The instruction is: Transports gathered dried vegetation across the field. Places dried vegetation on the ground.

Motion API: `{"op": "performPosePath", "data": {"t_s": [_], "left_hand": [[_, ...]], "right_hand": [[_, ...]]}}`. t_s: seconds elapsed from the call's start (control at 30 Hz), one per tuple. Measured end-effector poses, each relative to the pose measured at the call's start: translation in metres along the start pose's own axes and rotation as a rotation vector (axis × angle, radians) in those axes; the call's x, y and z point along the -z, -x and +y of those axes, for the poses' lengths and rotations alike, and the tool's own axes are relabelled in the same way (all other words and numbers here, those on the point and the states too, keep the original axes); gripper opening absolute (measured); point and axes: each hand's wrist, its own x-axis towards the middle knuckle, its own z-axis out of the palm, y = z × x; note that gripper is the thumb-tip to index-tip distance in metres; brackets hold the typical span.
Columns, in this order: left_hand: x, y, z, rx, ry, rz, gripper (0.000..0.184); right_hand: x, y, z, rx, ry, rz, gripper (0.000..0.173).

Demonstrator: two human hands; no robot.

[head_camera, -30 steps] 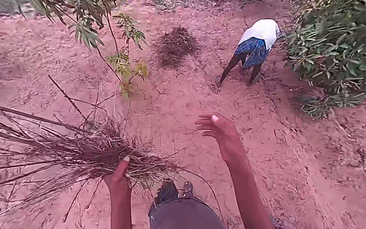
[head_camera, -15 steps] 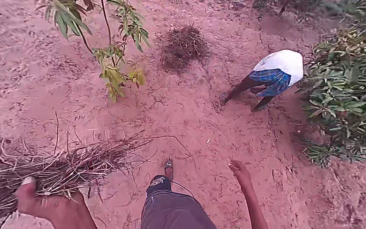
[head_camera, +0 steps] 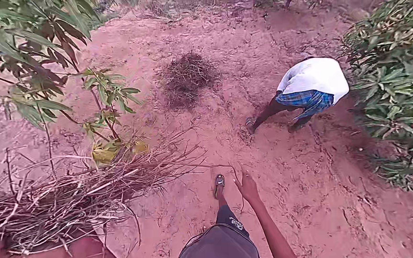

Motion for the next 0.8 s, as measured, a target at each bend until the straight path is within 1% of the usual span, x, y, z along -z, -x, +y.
{"op": "performPosePath", "data": {"t_s": [0.03, 0.1, 0.13, 0.17, 0.2, 0.23, 0.3, 0.33, 0.37, 0.43, 0.47, 0.5, 0.53, 0.57, 0.6, 0.63, 0.67, 0.7, 0.73, 0.77, 0.8], "left_hand": [[-0.021, -0.009, -0.012, -0.016, -0.005, -0.014, 0.025], [-0.054, -0.036, -0.054, -0.143, 0.053, -0.041, 0.026], [-0.077, -0.047, -0.075, -0.198, 0.048, -0.046, 0.028], [-0.104, -0.055, -0.093, -0.226, 0.033, -0.03, 0.028], [-0.126, -0.063, -0.107, -0.218, -0.018, -0.02, 0.027], [-0.146, -0.068, -0.117, -0.159, -0.097, -0.031, 0.025], [-0.197, -0.074, -0.165, -0.155, -0.21, 0.007, 0.02], [-0.215, -0.082, -0.191, -0.159, -0.297, -0.002, 0.03], [-0.229, -0.086, -0.218, -0.127, -0.44, -0.049, 0.045], [-0.25, -0.103, -0.271, 0.014, -0.818, -0.214, 0.066], [-0.261, -0.115, -0.294, 0.071, -1.021, -0.34, 0.072], [-0.272, -0.126, -0.318, 0.106, -1.158, -0.476, 0.074], [-0.282, -0.136, -0.343, 0.172, -1.214, -0.604, 0.077], [-0.291, -0.143, -0.37, 0.233, -1.223, -0.72, 0.081], [-0.301, -0.145, -0.399, 0.262, -1.162, -0.803, 0.083], [-0.317, -0.146, -0.422, 0.337, -1.093, -0.868, 0.085], [-0.338, -0.146, -0.439, 0.478, -1.025, -0.908, 0.082], [-0.361, -0.145, -0.45, 0.617, -0.945, -0.901, 0.068], [-0.385, -0.144, -0.465, 0.729, -0.837, -0.864, 0.051], [-0.407, -0.148, -0.481, 0.824, -0.714, -0.839, 0.043], [-0.43, -0.157, -0.499, 0.891, -0.584, -0.827, 0.04]], "right_hand": [[-0.002, -0.031, 0.001, 0.022, 0.007, -0.035, 0.07], [-0.007, -0.085, -0.003, 0.051, -0.038, -0.142, 0.059], [-0.002, -0.112, -0.008, 0.075, -0.069, -0.184, 0.053], [0.008, -0.136, -0.02, 0.088, -0.035, -0.243, 0.048], [0.014, -0.15, -0.04, 0.091, 0.034, -0.319, 0.046], [0.019, -0.158, -0.062, 0.101, 0.124, -0.405, 0.046], [0.046, -0.2, -0.109, 0.21, 0.341, -0.547, 0.043], [0.054, -0.214, -0.13, 0.294, 0.414, -0.617, 0.042], [0.064, -0.227, -0.144, 0.412, 0.47, -0.668, 0.038], [0.094, -0.263, -0.175, 0.672, 0.543, -0.711, 0.028], [0.109, -0.282, -0.191, 0.818, 0.558, -0.679, 0.026], [0.123, -0.303, -0.203, 1.006, 0.545, -0.579, 0.02], [0.137, -0.327, -0.213, 1.209, 0.524, -0.429, 0.013], [0.148, -0.353, -0.224, 1.385, 0.495, -0.275, 0.008], [0.159, -0.381, -0.236, 1.526, 0.458, -0.124, 0.008], [0.169, -0.411, -0.251, 1.631, 0.436, 0.011, 0.012], [0.176, -0.443, -0.267, 1.693, 0.416, 0.133, 0.017], [0.178, -0.476, -0.282, 1.723, 0.385, 0.254, 0.019], [0.177, -0.511, -0.296, 1.723, 0.33, 0.368, 0.021], [0.175, -0.546, -0.311, 1.687, 0.26, 0.468, 0.022], [0.173, -0.58, -0.327, 1.63, 0.186, 0.559, 0.023]]}}
